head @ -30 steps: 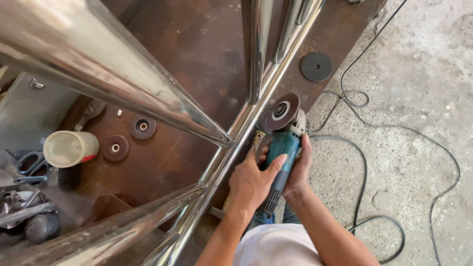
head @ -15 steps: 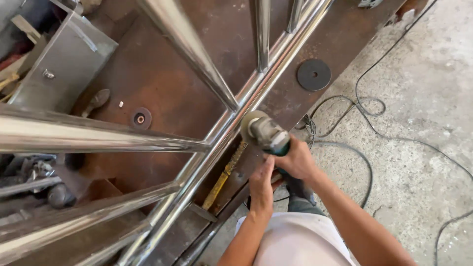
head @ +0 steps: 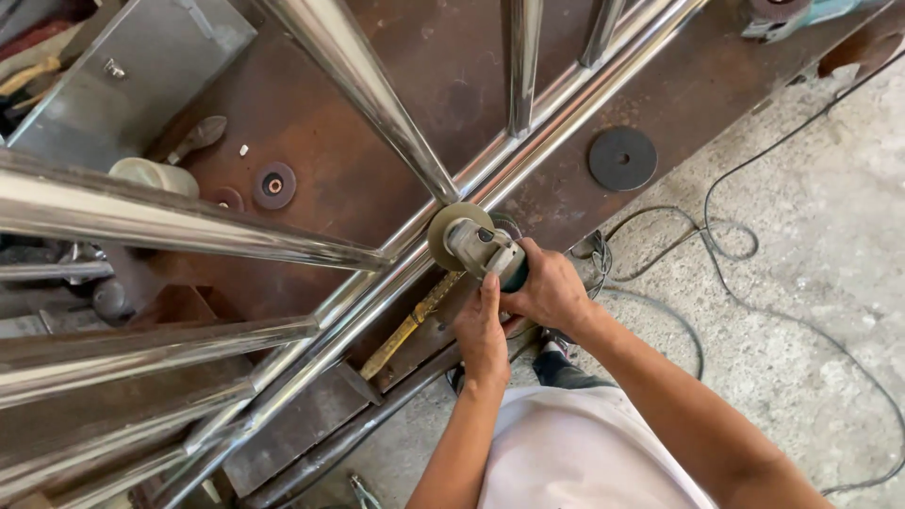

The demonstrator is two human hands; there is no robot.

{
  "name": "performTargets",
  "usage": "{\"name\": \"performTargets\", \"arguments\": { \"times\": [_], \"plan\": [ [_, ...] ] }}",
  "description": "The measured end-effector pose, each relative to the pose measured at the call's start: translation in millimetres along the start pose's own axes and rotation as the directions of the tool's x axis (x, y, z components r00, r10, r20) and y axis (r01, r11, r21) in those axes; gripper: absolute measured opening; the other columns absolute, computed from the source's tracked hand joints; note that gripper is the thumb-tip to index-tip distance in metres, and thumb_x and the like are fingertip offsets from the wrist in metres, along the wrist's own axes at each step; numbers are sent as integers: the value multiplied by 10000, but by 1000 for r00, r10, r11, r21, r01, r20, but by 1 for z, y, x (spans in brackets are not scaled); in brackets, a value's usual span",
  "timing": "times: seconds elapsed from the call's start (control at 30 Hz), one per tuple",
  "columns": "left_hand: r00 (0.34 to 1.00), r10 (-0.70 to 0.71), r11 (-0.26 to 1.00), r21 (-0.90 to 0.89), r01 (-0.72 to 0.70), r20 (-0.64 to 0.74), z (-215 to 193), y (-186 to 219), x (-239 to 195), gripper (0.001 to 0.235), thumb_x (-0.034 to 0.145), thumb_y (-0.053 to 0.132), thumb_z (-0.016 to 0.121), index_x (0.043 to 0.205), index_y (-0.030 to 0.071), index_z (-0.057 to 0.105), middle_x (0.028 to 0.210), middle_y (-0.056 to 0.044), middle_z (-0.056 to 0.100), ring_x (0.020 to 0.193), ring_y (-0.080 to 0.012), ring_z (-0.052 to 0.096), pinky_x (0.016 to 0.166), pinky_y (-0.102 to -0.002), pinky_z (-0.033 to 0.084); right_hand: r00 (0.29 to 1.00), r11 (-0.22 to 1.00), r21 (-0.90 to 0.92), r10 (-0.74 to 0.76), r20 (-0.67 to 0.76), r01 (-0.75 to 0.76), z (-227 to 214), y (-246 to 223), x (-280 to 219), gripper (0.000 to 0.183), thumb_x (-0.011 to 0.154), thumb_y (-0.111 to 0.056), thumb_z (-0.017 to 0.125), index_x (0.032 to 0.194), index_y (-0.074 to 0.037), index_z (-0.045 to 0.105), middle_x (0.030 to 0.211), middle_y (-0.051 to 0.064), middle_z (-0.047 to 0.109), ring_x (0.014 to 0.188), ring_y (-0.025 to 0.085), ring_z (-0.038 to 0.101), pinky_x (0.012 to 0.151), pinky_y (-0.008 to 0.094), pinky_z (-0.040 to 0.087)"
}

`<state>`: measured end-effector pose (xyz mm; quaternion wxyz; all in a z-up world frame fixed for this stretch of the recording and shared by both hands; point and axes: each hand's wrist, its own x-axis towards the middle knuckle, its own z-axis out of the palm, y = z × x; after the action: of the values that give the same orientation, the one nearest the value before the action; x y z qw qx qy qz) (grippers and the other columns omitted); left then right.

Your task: Using an angle grinder to smooth and polish the joints of a stainless steel railing.

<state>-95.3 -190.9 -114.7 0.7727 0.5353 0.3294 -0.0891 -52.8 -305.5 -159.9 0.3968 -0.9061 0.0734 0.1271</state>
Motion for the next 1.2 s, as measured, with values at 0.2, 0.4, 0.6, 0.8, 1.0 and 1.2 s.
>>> {"name": "performTargets", "arguments": {
  "times": [0.2, 0.4, 0.6, 0.8, 1.0, 1.2],
  "plan": [
    [999, 1, 1000, -13, -2, -38, 13, 8, -7, 484, 904, 410, 756, 1192, 21, 727, 1106, -186, 750, 1033, -288, 707, 829, -495, 634, 999, 1000, -12, -5, 41, 5, -15, -2, 5, 823, 521, -553, 897, 1196, -238, 547, 909, 144, 724, 950, 403, 719, 814, 544, 572],
    [997, 7, 1000, -21, -8, -76, 5, -12, 10, 450, 914, 382, 767, 1154, 3, 731, 1074, -196, 755, 995, -273, 701, 814, -489, 628, 998, 999, -17, -26, 56, 27, -16, -1, 6, 780, 538, -547, 896, 1150, -195, 565, 874, 186, 720, 914, 436, 713, 772, 569, 570],
    [997, 30, 990, 142, -20, -66, 9, 6, -8, 559, 948, 436, 710, 1230, -46, 689, 1181, -291, 706, 1119, -408, 688, 844, -519, 647, 993, 990, 106, -96, 62, 89, -26, -14, 6, 674, 575, -477, 917, 1023, -98, 584, 746, 244, 683, 772, 468, 713, 621, 550, 522],
    [983, 153, 942, 314, -115, -98, 11, 6, -11, 598, 970, 510, 639, 1231, -25, 695, 1201, -264, 702, 1217, -426, 630, 1003, -570, 574, 984, 958, 261, -149, 93, 120, -36, -23, 9, 654, 597, -471, 935, 963, -42, 603, 709, 265, 672, 717, 470, 708, 605, 537, 525],
    [971, 163, 932, 349, -94, -173, 17, 18, -16, 549, 909, 515, 710, 1105, 6, 768, 1153, -259, 730, 1166, -393, 674, 908, -518, 626, 989, 955, 293, -82, 121, 43, -41, -35, 9, 638, 559, -437, 964, 953, -70, 621, 751, 235, 678, 761, 365, 729, 634, 479, 531],
    [990, 84, 956, 289, -49, -111, 18, 9, -11, 584, 935, 494, 698, 1175, -38, 722, 1203, -314, 686, 1145, -416, 676, 804, -450, 664, 987, 970, 242, -57, 151, 19, -42, -28, 16, 662, 515, -477, 975, 967, -121, 649, 744, 189, 687, 762, 349, 724, 627, 500, 504]
  ]
}}
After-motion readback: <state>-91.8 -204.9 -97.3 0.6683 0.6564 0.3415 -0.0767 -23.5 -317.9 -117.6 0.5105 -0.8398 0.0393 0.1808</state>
